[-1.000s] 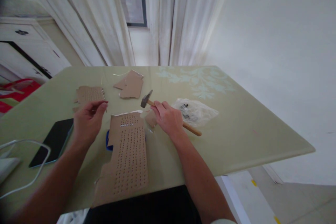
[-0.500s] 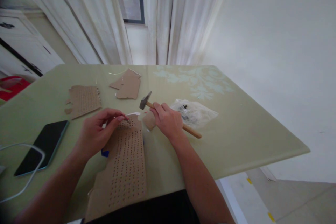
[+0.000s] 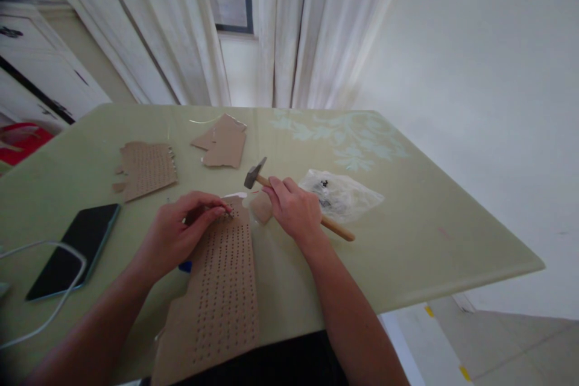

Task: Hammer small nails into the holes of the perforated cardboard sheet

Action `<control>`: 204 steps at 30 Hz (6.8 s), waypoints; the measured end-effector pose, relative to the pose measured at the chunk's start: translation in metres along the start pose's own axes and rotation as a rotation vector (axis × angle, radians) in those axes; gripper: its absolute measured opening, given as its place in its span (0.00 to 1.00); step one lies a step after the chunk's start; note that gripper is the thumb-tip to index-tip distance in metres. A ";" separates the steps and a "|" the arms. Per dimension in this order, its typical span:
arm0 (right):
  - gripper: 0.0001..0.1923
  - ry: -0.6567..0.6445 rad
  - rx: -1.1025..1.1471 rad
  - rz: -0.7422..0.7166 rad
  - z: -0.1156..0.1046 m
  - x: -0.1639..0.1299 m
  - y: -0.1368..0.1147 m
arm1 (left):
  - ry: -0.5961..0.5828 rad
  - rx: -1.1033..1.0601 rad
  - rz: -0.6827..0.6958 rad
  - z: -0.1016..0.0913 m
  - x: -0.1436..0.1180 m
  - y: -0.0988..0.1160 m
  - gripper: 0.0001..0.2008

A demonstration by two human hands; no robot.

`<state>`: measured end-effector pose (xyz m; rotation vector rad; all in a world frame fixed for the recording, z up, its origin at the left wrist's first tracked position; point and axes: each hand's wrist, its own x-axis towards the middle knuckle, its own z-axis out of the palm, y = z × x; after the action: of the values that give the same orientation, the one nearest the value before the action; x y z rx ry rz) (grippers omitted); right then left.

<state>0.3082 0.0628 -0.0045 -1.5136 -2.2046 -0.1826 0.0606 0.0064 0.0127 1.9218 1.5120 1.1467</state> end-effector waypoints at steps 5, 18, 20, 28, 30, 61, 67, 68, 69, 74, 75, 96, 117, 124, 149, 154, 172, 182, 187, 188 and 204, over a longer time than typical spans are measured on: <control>0.24 0.005 -0.002 0.008 0.001 0.000 0.000 | 0.021 0.021 0.052 0.001 0.000 0.002 0.09; 0.22 0.009 -0.002 0.006 0.002 0.000 0.000 | 0.011 0.054 0.111 -0.001 -0.001 0.005 0.08; 0.22 0.002 -0.001 0.005 0.003 -0.001 0.000 | 0.007 0.064 0.114 -0.001 -0.002 0.005 0.07; 0.22 0.001 -0.020 0.001 0.003 -0.002 -0.001 | 0.002 0.101 0.146 -0.001 -0.002 0.005 0.06; 0.21 -0.009 -0.018 0.000 0.002 -0.002 -0.001 | 0.004 0.106 0.160 -0.001 -0.002 0.005 0.05; 0.22 0.121 0.137 -0.029 -0.009 -0.001 0.002 | -0.018 0.187 0.273 0.010 0.000 -0.002 0.05; 0.19 0.146 0.259 -0.171 -0.070 -0.003 -0.006 | -0.045 0.114 0.275 0.012 0.002 -0.004 0.06; 0.19 0.143 0.224 -0.182 -0.080 -0.004 -0.009 | -0.050 0.110 0.269 0.012 0.003 -0.004 0.06; 0.20 0.144 0.188 -0.183 -0.088 -0.005 -0.013 | -0.054 0.112 0.261 0.013 0.003 -0.005 0.07; 0.24 0.048 0.002 -0.224 -0.106 -0.009 -0.027 | -0.073 0.108 0.239 0.014 0.004 -0.005 0.07; 0.25 0.006 -0.028 -0.249 -0.107 -0.009 -0.028 | -0.079 0.111 0.238 0.015 0.005 -0.005 0.07; 0.25 0.061 -0.024 -0.189 -0.096 -0.013 -0.031 | -0.118 0.099 0.210 0.015 0.007 0.000 0.06; 0.24 0.117 -0.028 -0.167 -0.076 -0.022 -0.023 | -0.065 0.190 0.168 0.018 0.004 -0.004 0.22; 0.24 -0.023 -0.085 -0.312 -0.071 -0.020 -0.024 | -0.060 0.163 0.165 0.019 0.000 0.000 0.20; 0.20 0.145 0.032 -0.026 0.001 -0.004 0.008 | -0.076 0.760 -0.425 -0.038 0.021 -0.096 0.17; 0.20 0.277 0.108 -0.151 -0.006 -0.007 0.009 | 0.273 0.289 -0.215 -0.028 0.021 -0.059 0.19; 0.14 0.340 0.136 -0.515 -0.018 -0.011 -0.004 | 0.131 0.133 0.072 -0.001 0.011 -0.029 0.10; 0.15 0.294 0.175 -0.478 -0.014 -0.017 -0.006 | 0.134 0.099 0.048 0.001 0.011 -0.023 0.10; 0.14 0.299 0.186 -0.442 -0.013 -0.018 -0.012 | 0.143 0.099 0.054 0.001 0.012 -0.022 0.10; 0.14 0.294 0.193 -0.436 -0.012 -0.018 -0.014 | 0.141 0.100 0.052 0.001 0.012 -0.022 0.10; 0.14 0.291 0.238 -0.429 -0.012 -0.018 -0.019 | 0.131 0.109 0.033 0.000 0.012 -0.020 0.10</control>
<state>0.2998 0.0356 0.0003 -0.8199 -2.1902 -0.2467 0.0496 0.0236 0.0014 1.9829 1.6488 1.2501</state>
